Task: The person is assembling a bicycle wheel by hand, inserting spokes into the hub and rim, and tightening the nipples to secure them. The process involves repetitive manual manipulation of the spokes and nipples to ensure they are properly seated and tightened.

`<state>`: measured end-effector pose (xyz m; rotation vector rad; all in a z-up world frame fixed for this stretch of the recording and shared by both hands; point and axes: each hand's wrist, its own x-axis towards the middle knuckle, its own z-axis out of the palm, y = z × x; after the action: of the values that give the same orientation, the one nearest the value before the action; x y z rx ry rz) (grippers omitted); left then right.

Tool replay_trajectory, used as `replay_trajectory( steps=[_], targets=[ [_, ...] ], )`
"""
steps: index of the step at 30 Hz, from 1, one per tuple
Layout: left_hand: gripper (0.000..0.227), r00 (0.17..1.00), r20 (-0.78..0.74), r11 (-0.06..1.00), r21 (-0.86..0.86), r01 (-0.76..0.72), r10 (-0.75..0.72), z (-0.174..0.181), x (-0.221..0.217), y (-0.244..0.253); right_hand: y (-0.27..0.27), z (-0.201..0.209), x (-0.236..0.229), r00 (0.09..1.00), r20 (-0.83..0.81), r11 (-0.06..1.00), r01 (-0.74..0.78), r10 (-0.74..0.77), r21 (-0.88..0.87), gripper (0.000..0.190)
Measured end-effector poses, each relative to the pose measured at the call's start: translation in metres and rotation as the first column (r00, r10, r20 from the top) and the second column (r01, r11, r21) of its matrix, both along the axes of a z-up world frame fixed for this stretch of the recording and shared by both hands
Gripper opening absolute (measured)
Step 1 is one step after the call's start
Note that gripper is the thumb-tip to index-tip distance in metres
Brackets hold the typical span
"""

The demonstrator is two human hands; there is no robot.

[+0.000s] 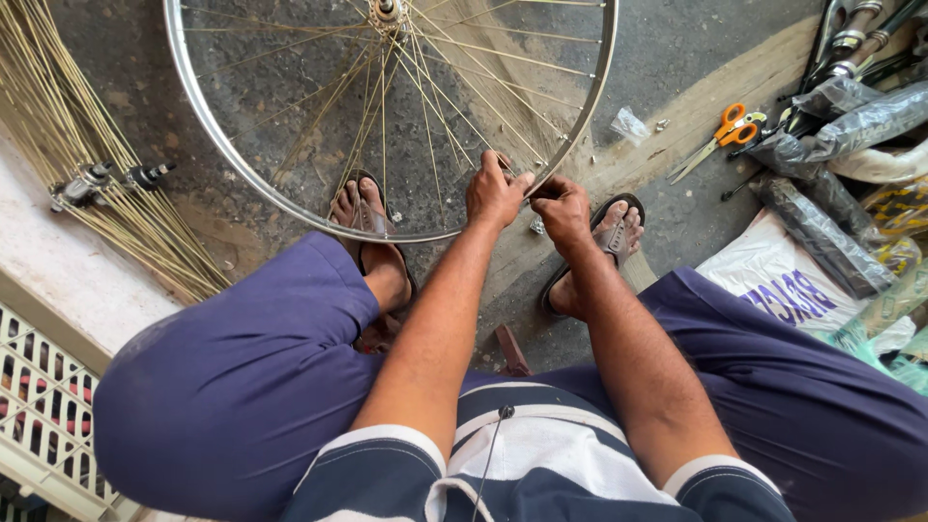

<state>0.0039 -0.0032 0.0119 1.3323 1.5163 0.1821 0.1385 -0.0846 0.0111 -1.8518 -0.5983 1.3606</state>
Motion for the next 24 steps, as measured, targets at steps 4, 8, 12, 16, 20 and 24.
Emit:
replay_trajectory(
  steps=[4, 8, 12, 16, 20, 24],
  targets=[
    [0.045, 0.971, 0.232, 0.999, -0.008, -0.05, 0.05, -0.009, -0.004, 0.004, 0.002, -0.024, 0.022, 0.997, -0.068, 0.996, -0.035, 0.03, -0.076, 0.02],
    [0.046, 0.997, -0.075, 0.998, -0.061, -0.004, -0.001, -0.004, 0.01, 0.002, 0.02, -0.026, 0.057, 0.995, 0.103, 0.966, 0.016, 0.012, -0.258, 0.018],
    [0.045, 0.999, -0.029, 0.997, -0.073, -0.024, 0.022, -0.004, 0.006, 0.0, 0.043, -0.024, 0.089, 0.63, 0.704, 0.936, -0.113, 0.326, -0.332, 0.016],
    [0.042, 0.988, 0.142, 0.998, -0.003, -0.055, 0.055, -0.013, -0.002, 0.001, 0.064, -0.048, 0.101, 0.469, 0.769, 0.899, -0.286, 0.434, -0.333, 0.015],
    [0.042, 0.987, -0.046, 0.987, -0.049, 0.151, -0.153, 0.002, -0.007, 0.017, 0.06, -0.074, 0.099, 0.232, 0.682, 0.709, -0.388, 0.694, -0.589, 0.016],
    [0.021, 0.84, -0.326, 0.894, -0.039, 0.446, -0.433, 0.027, 0.002, 0.049, 0.041, -0.073, 0.099, 0.203, 0.754, 0.733, -0.487, 0.624, -0.475, 0.032]
  ],
)
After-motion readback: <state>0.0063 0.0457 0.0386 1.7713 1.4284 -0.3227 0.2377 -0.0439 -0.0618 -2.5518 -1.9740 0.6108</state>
